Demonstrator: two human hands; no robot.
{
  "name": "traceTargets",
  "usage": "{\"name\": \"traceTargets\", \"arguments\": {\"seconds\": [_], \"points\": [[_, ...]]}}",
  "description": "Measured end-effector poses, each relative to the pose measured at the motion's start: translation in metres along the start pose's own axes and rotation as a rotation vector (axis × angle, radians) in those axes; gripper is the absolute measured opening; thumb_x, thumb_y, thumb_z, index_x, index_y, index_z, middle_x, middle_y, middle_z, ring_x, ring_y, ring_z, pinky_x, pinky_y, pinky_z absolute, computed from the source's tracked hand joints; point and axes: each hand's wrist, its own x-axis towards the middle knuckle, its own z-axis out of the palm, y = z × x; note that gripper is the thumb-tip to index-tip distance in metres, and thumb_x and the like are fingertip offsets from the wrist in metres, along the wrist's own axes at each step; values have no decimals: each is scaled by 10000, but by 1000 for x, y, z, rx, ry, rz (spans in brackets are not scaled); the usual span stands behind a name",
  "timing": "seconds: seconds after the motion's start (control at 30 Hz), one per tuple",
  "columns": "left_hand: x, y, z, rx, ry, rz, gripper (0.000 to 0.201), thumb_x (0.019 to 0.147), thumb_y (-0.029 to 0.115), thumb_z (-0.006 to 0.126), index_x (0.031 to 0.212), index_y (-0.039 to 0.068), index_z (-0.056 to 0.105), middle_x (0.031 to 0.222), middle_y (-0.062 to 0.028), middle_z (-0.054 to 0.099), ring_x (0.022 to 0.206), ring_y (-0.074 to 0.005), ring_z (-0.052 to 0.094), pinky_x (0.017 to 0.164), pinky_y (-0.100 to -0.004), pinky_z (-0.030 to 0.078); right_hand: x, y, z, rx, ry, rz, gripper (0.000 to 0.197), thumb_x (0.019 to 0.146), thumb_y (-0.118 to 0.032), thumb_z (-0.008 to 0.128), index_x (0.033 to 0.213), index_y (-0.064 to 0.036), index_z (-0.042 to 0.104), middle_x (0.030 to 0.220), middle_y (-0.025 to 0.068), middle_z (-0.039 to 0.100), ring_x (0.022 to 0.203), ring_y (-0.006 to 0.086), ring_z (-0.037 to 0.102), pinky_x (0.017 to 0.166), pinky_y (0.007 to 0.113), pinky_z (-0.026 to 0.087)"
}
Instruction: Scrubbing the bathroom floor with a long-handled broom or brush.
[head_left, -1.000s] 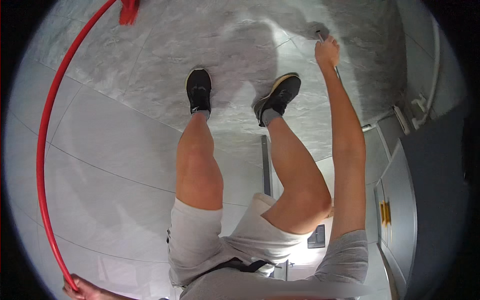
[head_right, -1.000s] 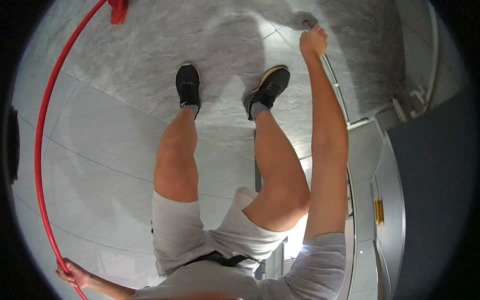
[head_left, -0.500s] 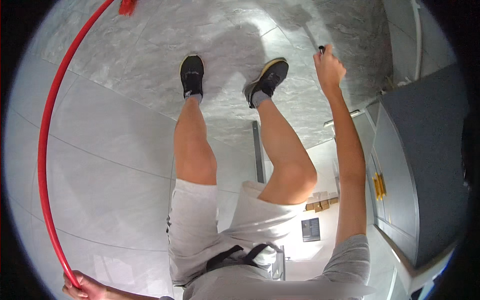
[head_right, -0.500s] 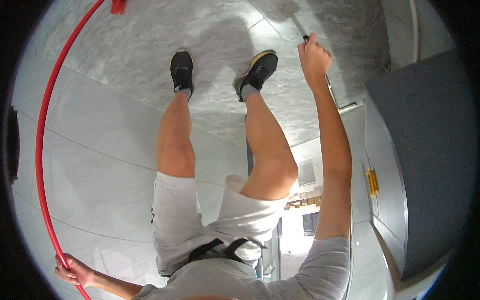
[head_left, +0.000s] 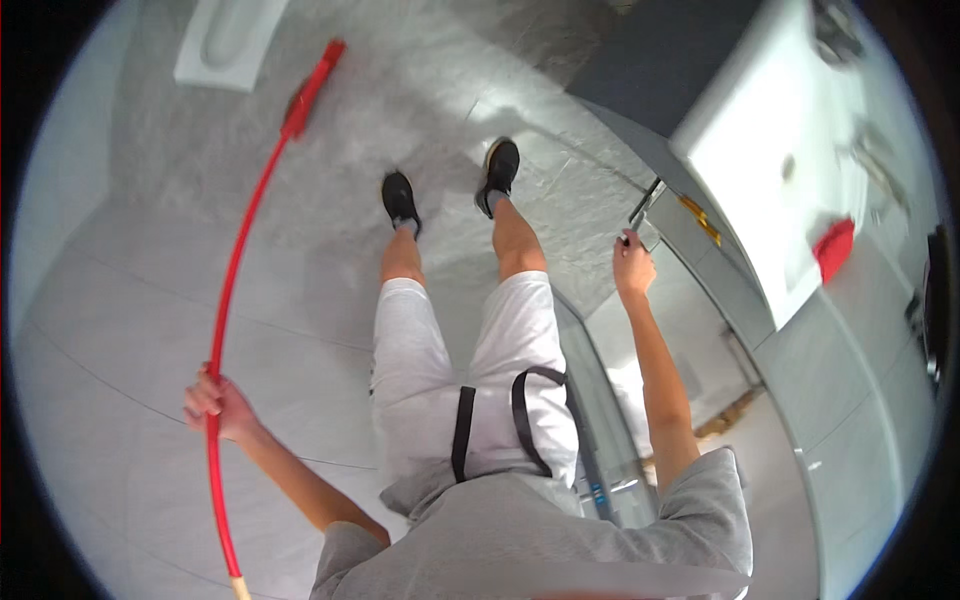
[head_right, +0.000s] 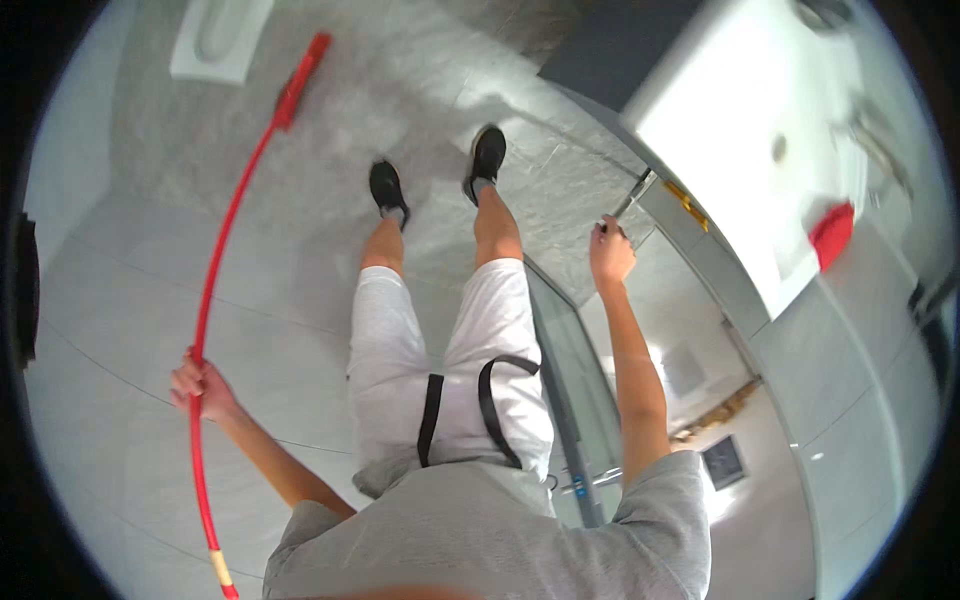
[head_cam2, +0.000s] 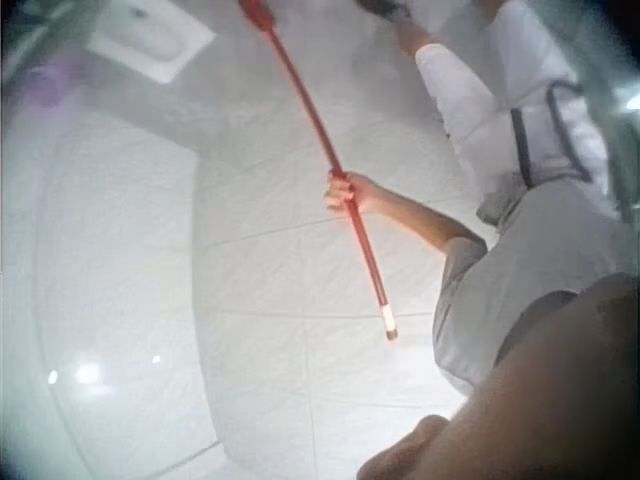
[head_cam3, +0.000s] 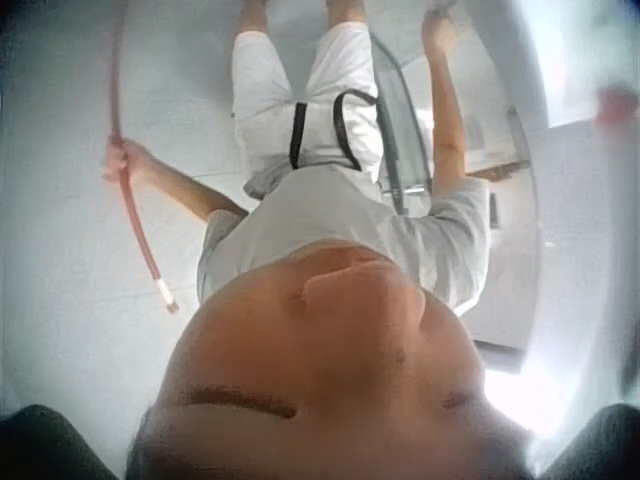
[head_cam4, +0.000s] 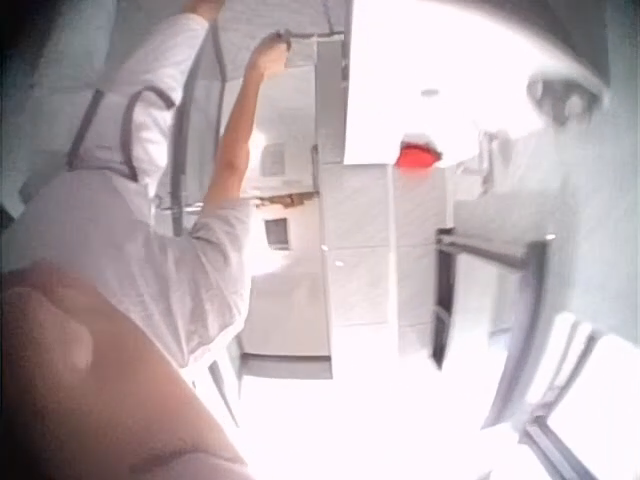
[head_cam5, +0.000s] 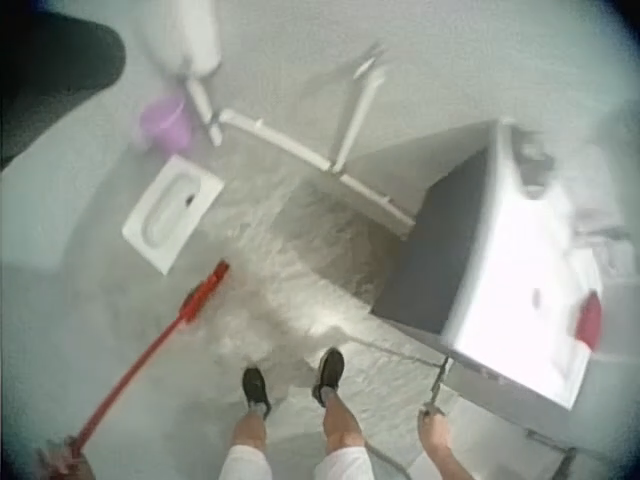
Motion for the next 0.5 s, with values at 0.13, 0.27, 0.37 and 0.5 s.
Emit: {"name": "traceTargets", "arguments": {"seconds": [0.13,0.27,0.37,0.5], "points": [[11,2,24,106,-154,-13,394,928,404,361,629,149,344,474,0,360,612,-156,410,1036,-406,339,-34,78,-38,95,104,286,270,931,-311,515,1127,-144,598,900,151,689,829,386,657,694,483,526],[5,-19,105,211,-205,-114,424,951,424,320,640,137,358,539,-28,447,716,-213,509,1015,-419,352,-64,207,-60,183,229,508,280,938,-284,505,1095,-64,576,913,201,673,827,411,648,702,516,512],[-17,-27,177,304,-210,-182,491,975,489,275,645,140,377,604,-44,517,803,-241,556,931,-480,396,-75,288,-71,354,351,608,286,932,-263,514,1096,-42,589,908,206,675,841,414,644,718,510,512],[-27,-62,227,379,-217,-294,573,979,585,218,654,162,424,668,-49,581,872,-250,578,816,-551,419,-79,424,-52,618,438,660,254,916,-199,546,1092,-30,616,871,180,685,779,343,673,698,442,520]]}}
